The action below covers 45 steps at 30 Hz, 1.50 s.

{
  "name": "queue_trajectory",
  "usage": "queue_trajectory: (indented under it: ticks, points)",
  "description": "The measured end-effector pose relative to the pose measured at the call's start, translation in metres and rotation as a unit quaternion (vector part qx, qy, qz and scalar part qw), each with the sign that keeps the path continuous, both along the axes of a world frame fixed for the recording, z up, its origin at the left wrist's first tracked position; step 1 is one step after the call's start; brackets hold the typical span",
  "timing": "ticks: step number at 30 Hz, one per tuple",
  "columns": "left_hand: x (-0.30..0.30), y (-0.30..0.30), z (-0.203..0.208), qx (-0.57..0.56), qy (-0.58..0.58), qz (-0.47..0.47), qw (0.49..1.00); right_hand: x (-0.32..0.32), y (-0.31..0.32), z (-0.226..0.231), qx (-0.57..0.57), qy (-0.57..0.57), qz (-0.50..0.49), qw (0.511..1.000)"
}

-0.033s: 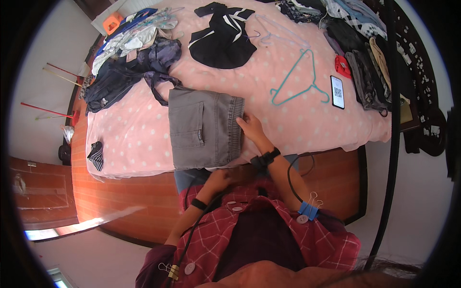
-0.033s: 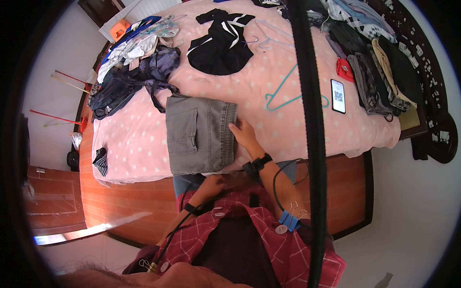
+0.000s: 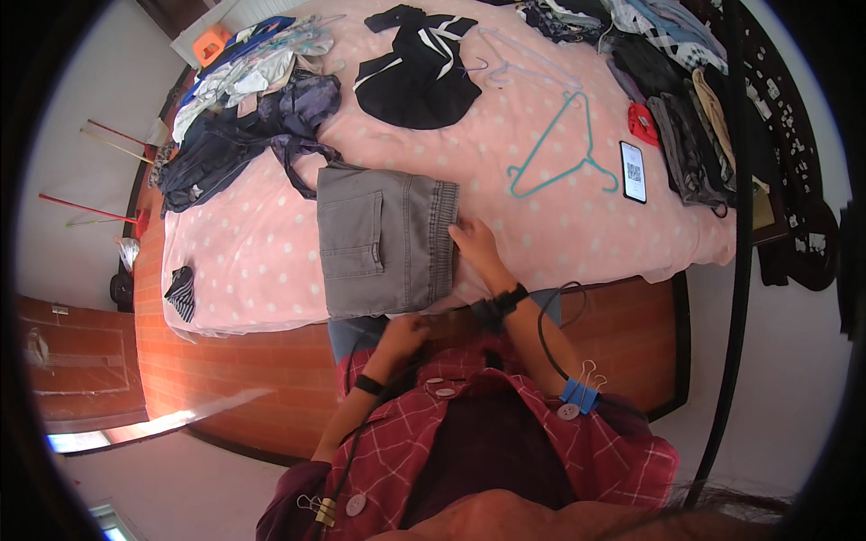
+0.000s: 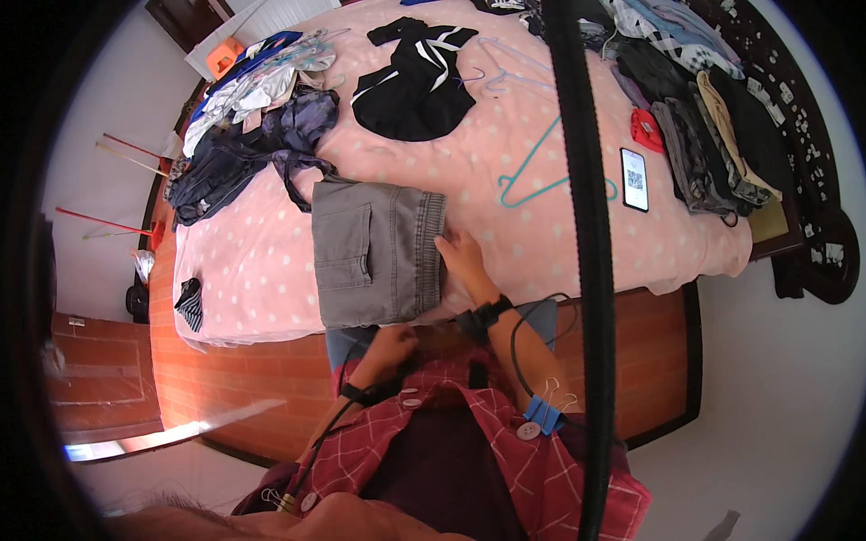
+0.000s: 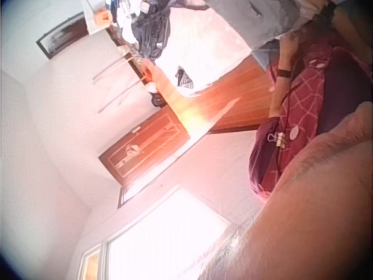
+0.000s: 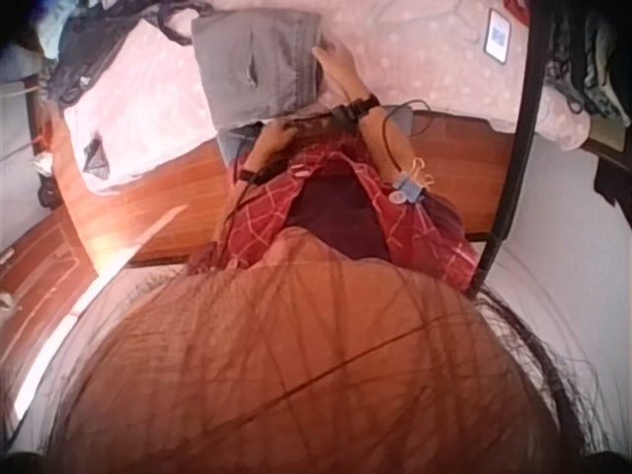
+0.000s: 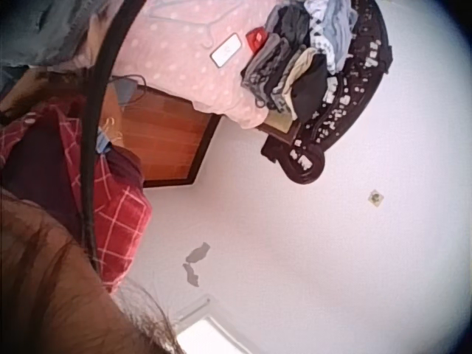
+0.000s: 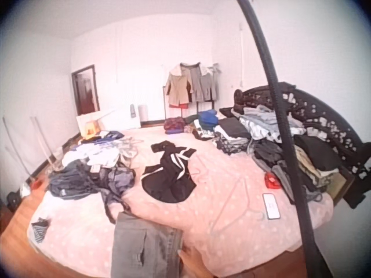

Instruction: The person folds grey trousers and a purple patterned top by hand on a bed, then places the folded trousers onto a stack of clothing on the headboard.

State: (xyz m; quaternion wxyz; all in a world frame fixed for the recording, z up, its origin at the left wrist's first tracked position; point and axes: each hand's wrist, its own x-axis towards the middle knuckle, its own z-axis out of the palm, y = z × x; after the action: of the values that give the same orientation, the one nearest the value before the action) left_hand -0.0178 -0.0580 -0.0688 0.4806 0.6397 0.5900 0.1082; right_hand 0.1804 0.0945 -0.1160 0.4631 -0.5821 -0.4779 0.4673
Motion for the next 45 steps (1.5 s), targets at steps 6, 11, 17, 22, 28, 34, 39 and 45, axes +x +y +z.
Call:
queue_trajectory:
  ticks: [6, 11, 17, 22, 28, 34, 39, 45]
  points:
    - [-0.034, -0.004, -0.001, -0.166, -0.36, 0.412, 0.82, -0.018, -0.089, 0.037, -0.031, -0.072, 0.089, 0.993]
    - [-0.019, -0.001, -0.037, -0.111, -0.414, 0.459, 0.779, -0.013, -0.068, 0.016, -0.011, -0.082, 0.12, 0.989]
    - [-0.031, -0.005, -0.037, -0.143, -0.238, 0.275, 0.921, 0.0, -0.076, 0.009, -0.133, 0.174, 0.03, 0.975]
    - [-0.109, -0.004, 0.012, 0.043, -0.073, 0.296, 0.951, 0.014, -0.052, 0.002, -0.074, 0.204, 0.003, 0.976]
    - [-0.151, 0.05, 0.017, 0.08, -0.24, 0.432, 0.866, -0.014, 0.007, 0.008, -0.007, 0.156, 0.101, 0.983]
    - [-0.131, 0.067, -0.015, 0.068, -0.328, 0.414, 0.847, -0.025, 0.009, 0.032, -0.203, 0.313, 0.162, 0.914]
    - [-0.127, 0.054, -0.021, 0.087, -0.236, 0.344, 0.905, -0.012, 0.004, 0.062, -0.114, 0.253, 0.125, 0.953]
    - [-0.093, 0.044, -0.008, 0.017, -0.275, 0.36, 0.891, 0.037, 0.022, 0.223, 0.17, -0.015, 0.156, 0.973]
